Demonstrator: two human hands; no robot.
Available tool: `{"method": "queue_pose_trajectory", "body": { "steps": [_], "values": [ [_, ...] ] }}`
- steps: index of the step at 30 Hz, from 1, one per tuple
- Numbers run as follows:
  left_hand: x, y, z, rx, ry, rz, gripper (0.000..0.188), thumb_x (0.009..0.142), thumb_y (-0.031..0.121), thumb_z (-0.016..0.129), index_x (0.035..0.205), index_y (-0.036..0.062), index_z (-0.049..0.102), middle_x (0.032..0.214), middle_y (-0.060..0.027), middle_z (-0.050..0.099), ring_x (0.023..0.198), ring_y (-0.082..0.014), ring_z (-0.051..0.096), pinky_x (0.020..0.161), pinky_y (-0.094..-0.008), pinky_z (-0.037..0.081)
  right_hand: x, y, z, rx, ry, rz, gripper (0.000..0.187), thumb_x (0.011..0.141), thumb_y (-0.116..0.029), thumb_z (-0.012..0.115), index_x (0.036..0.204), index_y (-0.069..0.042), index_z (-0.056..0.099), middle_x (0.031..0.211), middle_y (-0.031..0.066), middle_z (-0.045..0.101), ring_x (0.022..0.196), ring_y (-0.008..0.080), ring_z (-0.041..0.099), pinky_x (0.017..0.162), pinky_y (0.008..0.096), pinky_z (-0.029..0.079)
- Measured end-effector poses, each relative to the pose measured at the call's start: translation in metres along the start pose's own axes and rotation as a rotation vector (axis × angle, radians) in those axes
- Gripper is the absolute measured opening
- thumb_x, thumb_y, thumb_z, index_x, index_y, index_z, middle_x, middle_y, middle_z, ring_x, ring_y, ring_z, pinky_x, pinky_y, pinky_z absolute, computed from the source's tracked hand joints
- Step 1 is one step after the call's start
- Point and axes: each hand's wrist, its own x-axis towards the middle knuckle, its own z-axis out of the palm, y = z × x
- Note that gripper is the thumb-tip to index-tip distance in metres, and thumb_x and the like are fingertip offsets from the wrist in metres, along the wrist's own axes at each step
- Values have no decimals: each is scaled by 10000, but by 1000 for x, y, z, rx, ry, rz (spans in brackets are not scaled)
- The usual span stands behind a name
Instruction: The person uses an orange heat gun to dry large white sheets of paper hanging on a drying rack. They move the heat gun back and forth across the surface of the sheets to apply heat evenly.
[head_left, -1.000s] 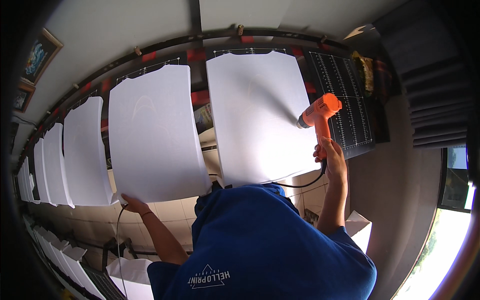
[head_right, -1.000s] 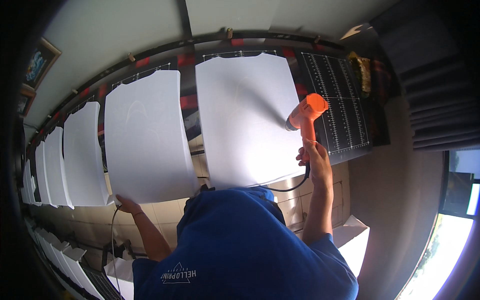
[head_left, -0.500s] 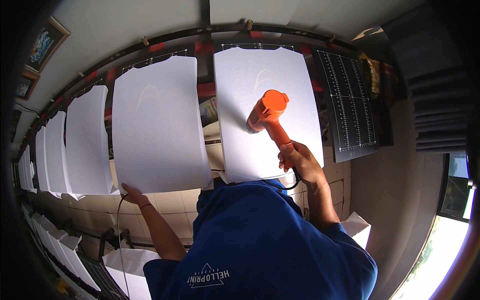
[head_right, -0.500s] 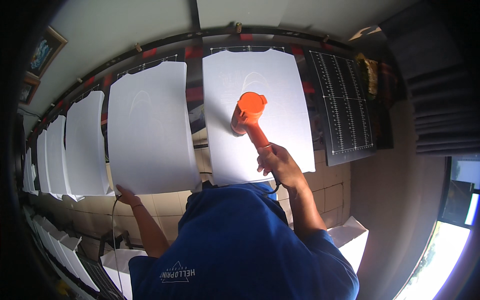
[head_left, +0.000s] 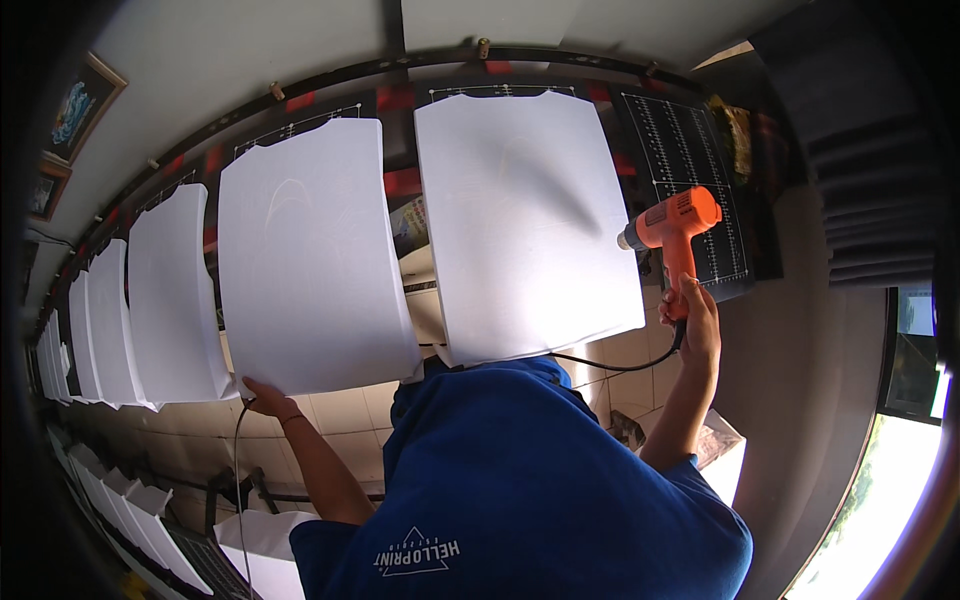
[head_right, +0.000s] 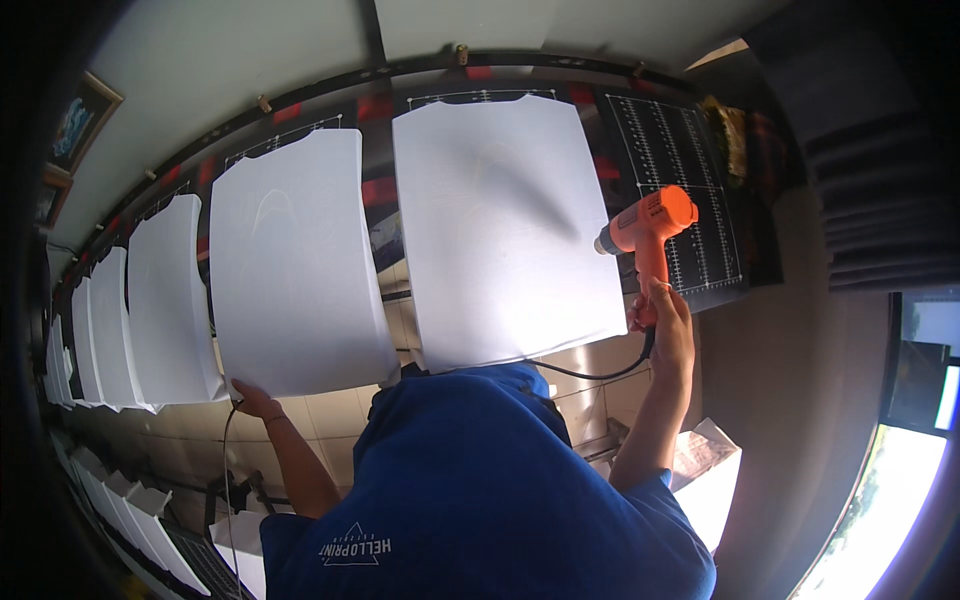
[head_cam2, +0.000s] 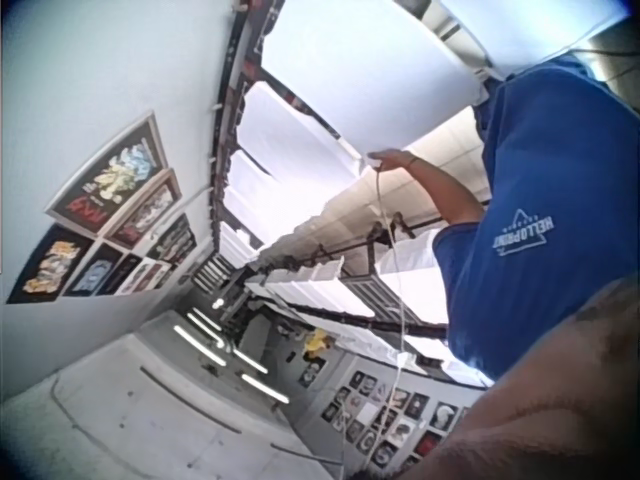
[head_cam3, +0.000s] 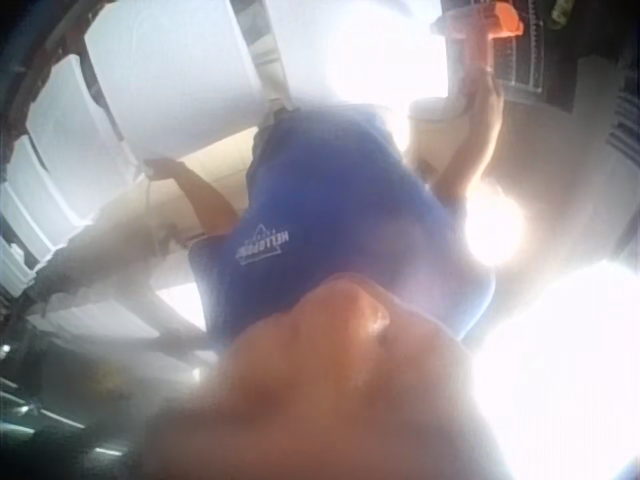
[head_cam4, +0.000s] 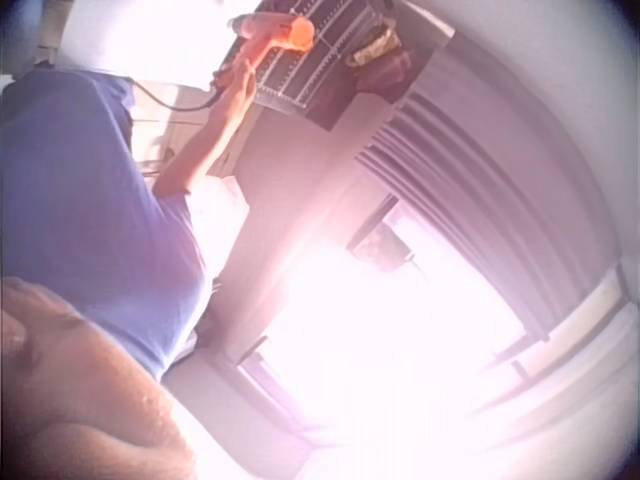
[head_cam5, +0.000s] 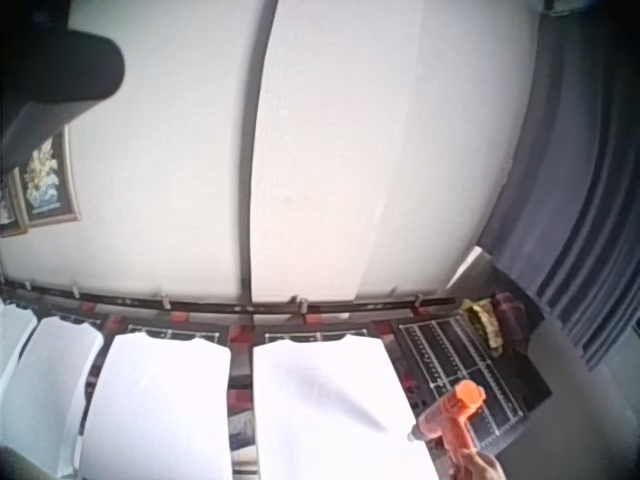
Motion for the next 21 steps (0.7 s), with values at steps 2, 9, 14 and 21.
{"method": "queue_pose_trajectory", "body": {
  "steps": [2,9,14,21],
  "values": [
    [-3,2,1,-19,-4,10,528,899,311,649,1253,-46,488,1205,-179,581,1023,-287,615,863,-388,554,0,6,8,-16,-12,7,412,937,-369,594,1127,-4,561,731,4,557,603,98,544,510,236,403],
    [1,-2,1,-35,2,35,473,918,285,634,1230,-48,512,1186,-169,591,1003,-277,617,846,-383,547,-17,15,80,-62,-346,98,410,931,-386,583,1015,15,571,760,41,578,656,128,588,570,255,463],
    [5,-7,0,-46,4,50,449,914,280,642,1198,-51,536,1164,-162,604,964,-265,621,826,-380,538,-31,19,130,-91,-608,143,437,923,-408,600,1009,18,555,763,37,597,653,109,599,579,238,474],
    [9,-12,-3,-48,-30,62,487,902,302,651,1218,-44,518,1173,-171,595,980,-278,619,841,-391,543,-24,17,101,-125,-541,99,407,936,-391,564,976,14,575,771,39,574,677,126,584,599,261,466]
  ]
}}
